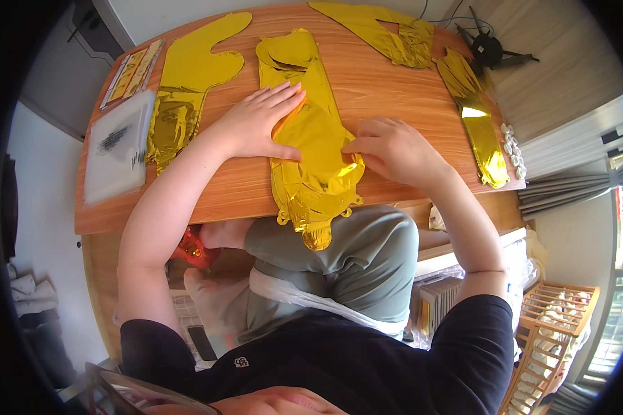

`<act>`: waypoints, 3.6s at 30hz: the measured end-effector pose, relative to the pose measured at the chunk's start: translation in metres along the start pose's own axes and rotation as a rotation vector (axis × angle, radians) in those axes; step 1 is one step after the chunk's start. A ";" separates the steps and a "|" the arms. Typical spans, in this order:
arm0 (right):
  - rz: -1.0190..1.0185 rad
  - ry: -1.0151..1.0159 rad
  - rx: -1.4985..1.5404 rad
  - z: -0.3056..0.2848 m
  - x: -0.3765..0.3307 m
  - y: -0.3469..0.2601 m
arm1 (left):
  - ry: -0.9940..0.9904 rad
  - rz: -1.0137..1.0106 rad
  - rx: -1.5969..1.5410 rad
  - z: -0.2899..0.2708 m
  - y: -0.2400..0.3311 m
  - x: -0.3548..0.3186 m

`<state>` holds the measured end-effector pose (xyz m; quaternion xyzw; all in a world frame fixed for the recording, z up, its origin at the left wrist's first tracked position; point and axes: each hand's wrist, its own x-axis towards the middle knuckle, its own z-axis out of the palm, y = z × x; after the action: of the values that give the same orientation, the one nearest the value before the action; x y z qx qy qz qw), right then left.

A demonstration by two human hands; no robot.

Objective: Folding gold foil balloons at a desk and organizing them.

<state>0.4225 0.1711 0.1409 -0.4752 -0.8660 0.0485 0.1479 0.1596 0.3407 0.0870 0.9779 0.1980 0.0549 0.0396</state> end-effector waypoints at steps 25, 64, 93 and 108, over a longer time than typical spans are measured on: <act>-0.090 -0.052 0.281 0.004 0.044 -0.013 | 0.028 0.002 -0.027 -0.004 0.002 -0.003; 0.232 -0.016 0.102 0.026 0.035 -0.041 | 0.003 0.002 -0.022 0.000 -0.002 -0.003; 0.051 0.098 0.009 0.020 0.002 0.013 | -0.018 0.017 -0.016 -0.003 -0.002 -0.001; -0.030 0.111 0.030 0.023 -0.020 -0.014 | -0.108 0.062 0.035 -0.009 0.016 -0.016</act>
<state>0.4140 0.1482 0.1179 -0.4618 -0.8627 0.0329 0.2035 0.1501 0.3203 0.0957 0.9856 0.1661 -0.0002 0.0314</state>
